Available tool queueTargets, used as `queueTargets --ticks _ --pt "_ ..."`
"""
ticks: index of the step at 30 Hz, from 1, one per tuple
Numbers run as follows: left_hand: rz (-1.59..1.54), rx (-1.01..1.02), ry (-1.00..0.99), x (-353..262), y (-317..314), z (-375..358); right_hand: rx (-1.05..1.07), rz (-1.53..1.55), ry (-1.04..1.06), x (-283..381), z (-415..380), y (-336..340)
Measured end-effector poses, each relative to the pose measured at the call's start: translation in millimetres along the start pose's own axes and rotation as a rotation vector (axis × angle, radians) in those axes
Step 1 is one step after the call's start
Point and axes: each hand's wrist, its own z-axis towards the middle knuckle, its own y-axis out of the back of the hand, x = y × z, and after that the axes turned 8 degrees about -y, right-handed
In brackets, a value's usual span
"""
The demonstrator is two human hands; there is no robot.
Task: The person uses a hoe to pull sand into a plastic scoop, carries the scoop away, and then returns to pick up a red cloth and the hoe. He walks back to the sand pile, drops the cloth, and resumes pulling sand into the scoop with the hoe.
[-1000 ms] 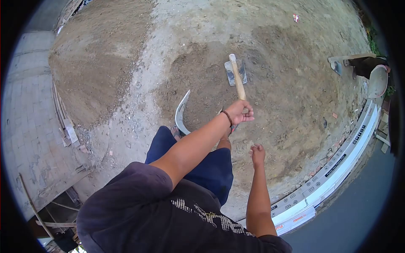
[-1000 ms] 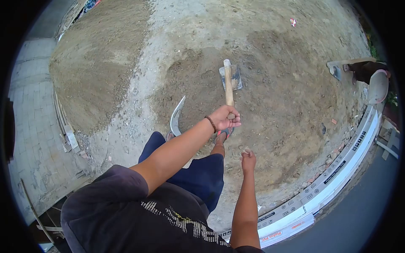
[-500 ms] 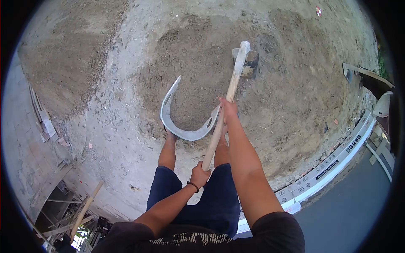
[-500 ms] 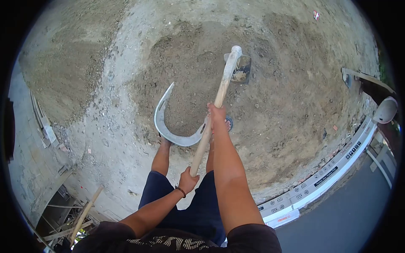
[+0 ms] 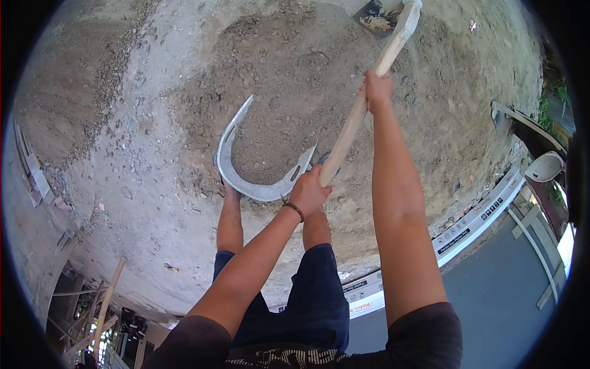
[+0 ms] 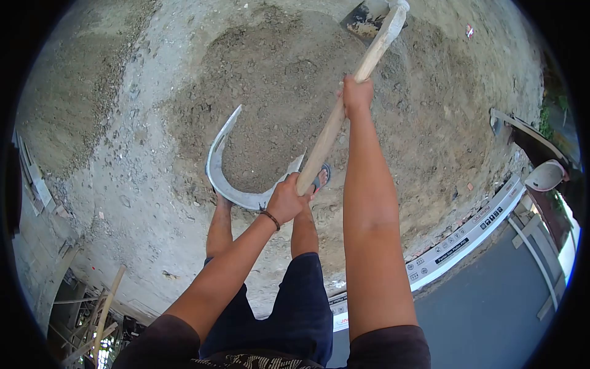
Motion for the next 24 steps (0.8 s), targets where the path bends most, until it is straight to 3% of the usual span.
queueTargets --ticks 3,7,15,24 --pt "0.059 -0.022 0.034 -11 -4 4 -0.084 -0.155 -0.072 13 11 -3" --pt "0.046 -0.017 0.055 -23 3 -30 -0.104 -0.131 -0.163 -8 -6 7" --pt "0.012 0.038 0.231 -25 27 -96 -0.029 -0.214 -0.241 -49 -63 -12" --pt "-0.137 -0.051 0.245 -37 52 -153 0.095 -0.313 -0.324 -52 -110 -45"
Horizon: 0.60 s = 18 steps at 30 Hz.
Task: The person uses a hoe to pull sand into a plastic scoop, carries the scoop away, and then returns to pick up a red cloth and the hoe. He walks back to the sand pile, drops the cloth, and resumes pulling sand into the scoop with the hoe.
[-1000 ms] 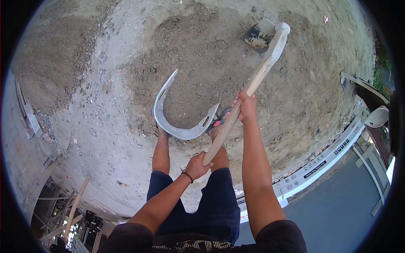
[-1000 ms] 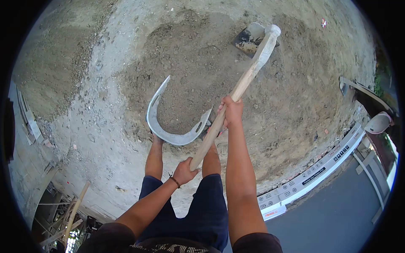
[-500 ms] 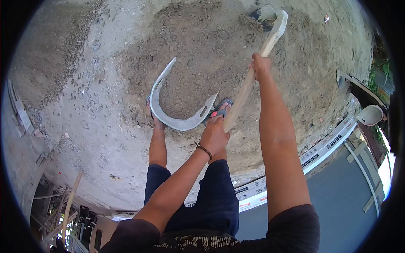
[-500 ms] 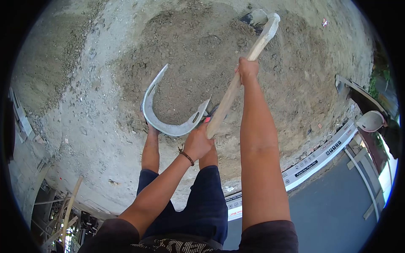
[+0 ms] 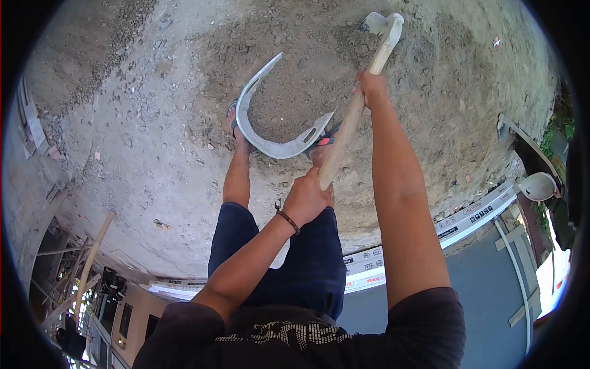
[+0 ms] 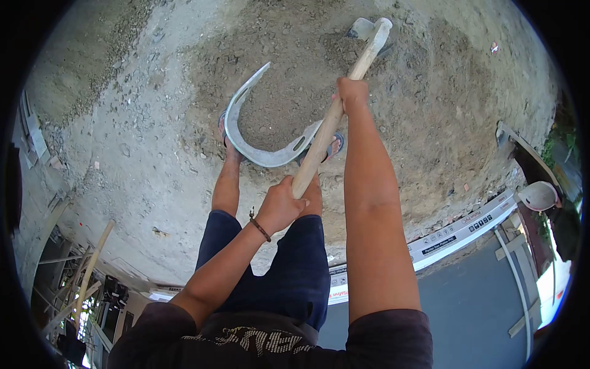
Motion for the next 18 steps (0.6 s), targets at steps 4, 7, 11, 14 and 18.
queueTargets --ticks 4,7,11,14,18 --pt "-0.012 0.030 0.082 9 22 -49 0.132 0.095 -0.060 -14 -5 -25" --pt "0.113 0.072 0.163 38 56 -99 0.124 0.220 -0.135 -80 -35 -67" --pt "0.303 0.068 0.128 130 116 -165 0.203 0.418 -0.188 -146 -123 -99" --pt "0.365 0.099 0.079 146 137 -202 0.220 0.510 -0.253 -166 -170 -96" --pt "0.354 0.044 -0.044 134 133 -177 0.261 0.582 -0.151 -134 -161 -78"
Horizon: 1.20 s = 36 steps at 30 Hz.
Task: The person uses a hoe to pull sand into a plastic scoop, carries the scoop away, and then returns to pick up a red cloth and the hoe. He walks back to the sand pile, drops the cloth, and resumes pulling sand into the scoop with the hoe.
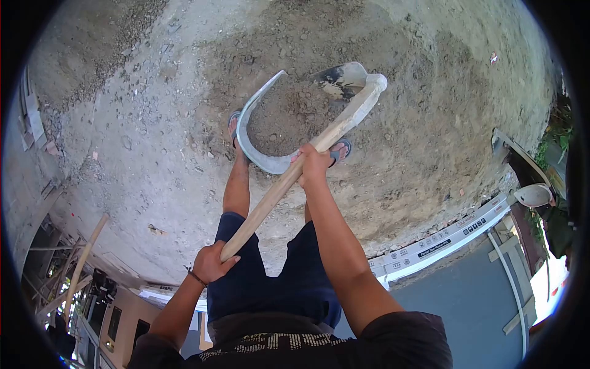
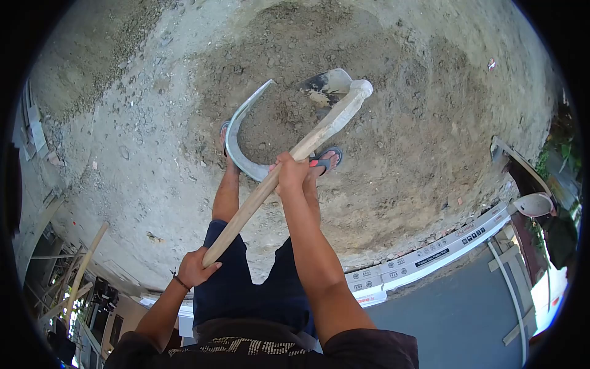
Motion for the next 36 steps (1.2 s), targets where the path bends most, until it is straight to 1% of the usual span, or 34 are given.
queueTargets --ticks 1,2,4,5,7,8,9,11,13,14,17,20,23,24,27,30,33,35,36 --pt "-0.011 -0.024 -0.026 -1 -9 10 -0.003 -0.013 0.033 18 -1 -2" --pt "0.004 -0.046 -0.073 -6 -18 36 -0.038 0.004 0.119 55 -4 -13" --pt "-0.053 -0.145 -0.203 -32 -36 104 -0.011 -0.063 0.356 116 30 -9" --pt "-0.110 -0.170 -0.235 -42 -49 142 0.002 -0.052 0.414 149 42 -12" --pt "-0.191 -0.255 -0.334 -80 -61 222 -0.007 -0.144 0.534 203 64 -15" --pt "-0.190 -0.282 -0.370 -97 -65 262 -0.022 -0.185 0.602 221 71 -19" --pt "-0.213 -0.294 -0.403 -113 -66 301 -0.078 -0.291 0.632 227 81 -22" --pt "-0.242 -0.257 -0.321 -150 -61 363 -0.201 -0.496 0.694 241 98 -24" --pt "-0.295 -0.237 -0.265 -191 -68 382 -0.281 -0.684 0.608 274 108 -22" --pt "-0.313 -0.224 -0.223 -198 -68 381 -0.313 -0.775 0.547 277 111 -20" --pt "-0.389 -0.125 -0.110 -208 -75 365 -0.363 -0.862 0.555 272 102 -9" --pt "-0.356 -0.106 -0.102 -211 -78 340 -0.373 -0.877 0.504 260 88 4" --pt "-0.298 -0.068 -0.040 -218 -67 313 -0.359 -0.826 0.489 243 69 10" --pt "-0.286 -0.068 -0.040 -216 -71 304 -0.355 -0.803 0.487 237 66 13" --pt "-0.256 -0.066 -0.040 -201 -87 276 -0.371 -0.844 0.393 206 61 22" --pt "-0.226 -0.083 -0.041 -192 -78 249 -0.234 -0.686 0.297 191 51 25" --pt "-0.190 -0.072 -0.035 -201 -32 202 -0.027 -0.430 0.123 182 93 37" --pt "-0.193 -0.048 0.017 -190 -15 152 0.004 -0.249 -0.007 173 90 35" --pt "-0.164 -0.020 0.030 -173 -12 123 0.013 -0.155 -0.071 165 90 33"
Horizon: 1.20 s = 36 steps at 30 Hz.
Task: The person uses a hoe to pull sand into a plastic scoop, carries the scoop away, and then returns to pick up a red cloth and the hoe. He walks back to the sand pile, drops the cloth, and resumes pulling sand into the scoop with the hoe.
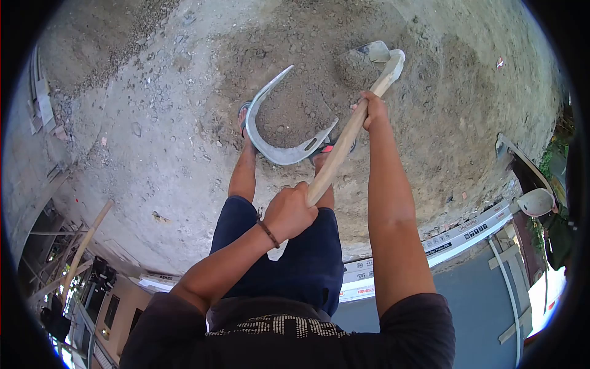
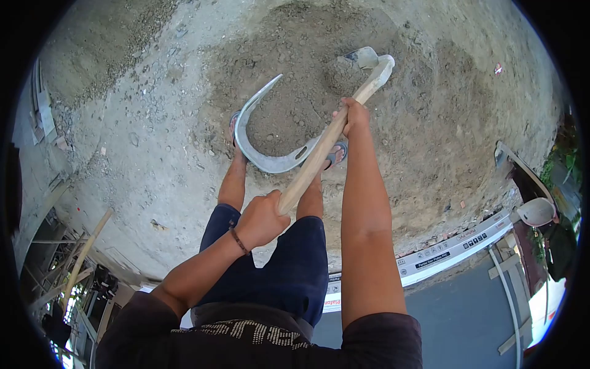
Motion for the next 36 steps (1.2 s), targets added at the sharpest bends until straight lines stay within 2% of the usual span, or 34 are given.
queueTargets --ticks 2,3,4,5,6,8,10,12,15,16,18,21,23,26,30,36 --pt "0.050 0.068 0.045 39 21 -55 -0.116 0.069 -0.171 -52 -18 -19" --pt "0.082 0.057 0.000 69 28 -82 -0.076 0.071 -0.096 -94 -39 -27" --pt "0.105 0.052 0.053 92 35 -106 -0.054 0.098 -0.060 -128 -70 -39" --pt "0.172 0.106 0.102 120 41 -130 -0.076 0.131 -0.177 -166 -79 -45" --pt "0.244 0.159 0.153 145 47 -151 -0.067 0.139 -0.167 -206 -80 -49" --pt "0.271 0.130 0.118 180 58 -173 -0.027 0.237 -0.115 -235 -106 -65" --pt "0.268 0.079 0.048 198 56 -168 -0.008 0.224 -0.090 -220 -110 -68" --pt "0.238 0.031 0.007 205 36 -127 -0.049 0.195 -0.038 -174 -110 -68" --pt "0.194 -0.090 -0.157 184 2 -27 -0.042 0.180 0.327 -83 -67 -61" --pt "0.085 -0.146 -0.256 173 -7 16 -0.024 0.167 0.437 -45 -64 -63" --pt "-0.023 -0.210 -0.340 126 -14 99 -0.039 0.024 0.549 20 -53 -65" --pt "-0.018 -0.224 -0.374 33 5 207 -0.111 -0.194 0.699 69 -32 -75" --pt "-0.051 -0.202 -0.338 -16 14 255 -0.199 -0.387 0.679 102 -14 -80" --pt "-0.117 -0.187 -0.270 -47 7 267 -0.304 -0.629 0.598 130 -13 -85" --pt "-0.168 -0.149 -0.152 -43 -9 238 -0.360 -0.862 0.498 110 -32 -78" --pt "-0.192 -0.152 -0.065 -24 -20 195 -0.403 -0.884 0.481 66 -70 -79"
